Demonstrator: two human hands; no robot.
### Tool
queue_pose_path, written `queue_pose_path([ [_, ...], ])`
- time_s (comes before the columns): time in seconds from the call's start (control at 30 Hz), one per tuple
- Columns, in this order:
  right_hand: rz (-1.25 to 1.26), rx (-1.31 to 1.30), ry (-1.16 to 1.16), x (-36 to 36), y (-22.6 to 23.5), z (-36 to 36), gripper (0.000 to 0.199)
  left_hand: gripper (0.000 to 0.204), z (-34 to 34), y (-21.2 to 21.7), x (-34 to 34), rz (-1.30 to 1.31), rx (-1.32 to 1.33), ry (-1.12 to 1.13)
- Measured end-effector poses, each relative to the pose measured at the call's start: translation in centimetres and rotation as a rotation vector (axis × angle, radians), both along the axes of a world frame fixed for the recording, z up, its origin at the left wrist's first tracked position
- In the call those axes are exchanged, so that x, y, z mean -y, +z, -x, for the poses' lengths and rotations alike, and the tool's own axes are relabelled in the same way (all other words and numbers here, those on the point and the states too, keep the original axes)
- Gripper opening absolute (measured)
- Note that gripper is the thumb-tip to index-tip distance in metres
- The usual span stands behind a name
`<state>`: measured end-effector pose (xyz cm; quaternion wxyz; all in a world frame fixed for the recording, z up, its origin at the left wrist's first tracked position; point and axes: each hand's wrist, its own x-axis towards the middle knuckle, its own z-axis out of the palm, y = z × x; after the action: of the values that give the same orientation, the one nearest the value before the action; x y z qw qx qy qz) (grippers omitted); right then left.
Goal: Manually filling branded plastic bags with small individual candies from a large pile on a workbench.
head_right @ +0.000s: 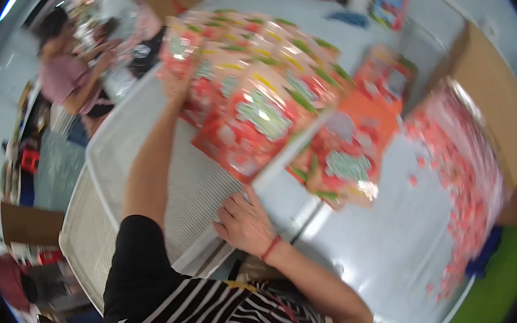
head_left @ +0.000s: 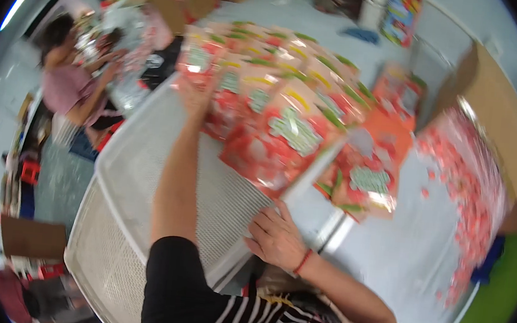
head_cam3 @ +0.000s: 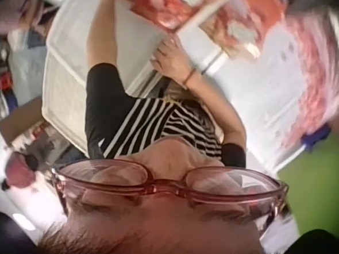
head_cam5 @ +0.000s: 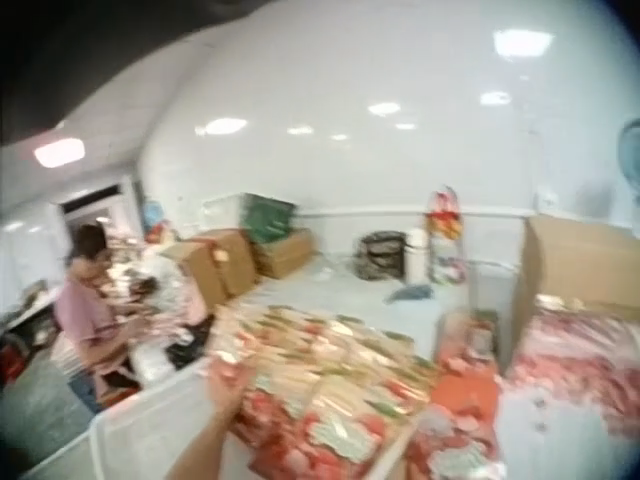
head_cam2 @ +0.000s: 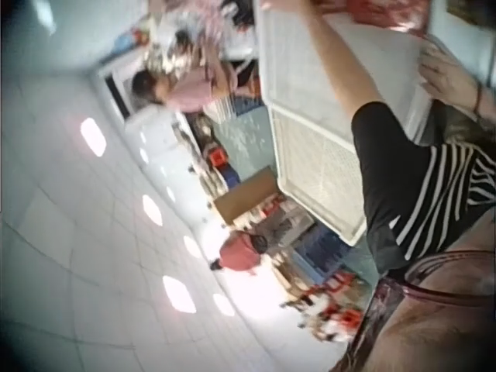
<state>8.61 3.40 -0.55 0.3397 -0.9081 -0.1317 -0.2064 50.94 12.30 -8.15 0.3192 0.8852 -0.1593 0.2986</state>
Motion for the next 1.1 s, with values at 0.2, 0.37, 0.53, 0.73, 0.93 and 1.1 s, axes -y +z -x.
queue_pose_path([
  [0.2, -0.018, 0.080, 0.027, 0.4, -0.5, -0.2, 0.028, 0.114, 0.3, 4.5, -1.4, 0.122, -0.195, -0.261],
  [0.37, -0.078, 0.128, -0.046, 0.7, -0.6, 1.8, 0.038, 0.123, 1.3, 6.3, -3.0, -0.052, -0.219, 0.101],
  [0.53, -0.030, 0.018, -0.169, 2.8, -1.6, 9.4, 0.039, 0.063, 15.1, 14.2, 4.0, 0.124, 0.138, -0.426],
  [0.73, -0.079, -0.011, -0.265, 3.8, -2.3, 16.2, 0.026, 0.042, 36.8, 12.0, 13.5, -0.285, 0.029, -1.216],
  [0.93, -0.058, -0.022, -0.376, 4.8, -1.7, 21.4, 0.019, 0.032, 39.9, 5.5, 15.4, -0.491, 0.208, -1.112],
  [1.1, -0.084, 0.012, -0.457, 5.8, -2.7, 24.0, 0.017, 0.024, 39.7, 5.4, 15.3, -0.597, 0.413, -1.088],
])
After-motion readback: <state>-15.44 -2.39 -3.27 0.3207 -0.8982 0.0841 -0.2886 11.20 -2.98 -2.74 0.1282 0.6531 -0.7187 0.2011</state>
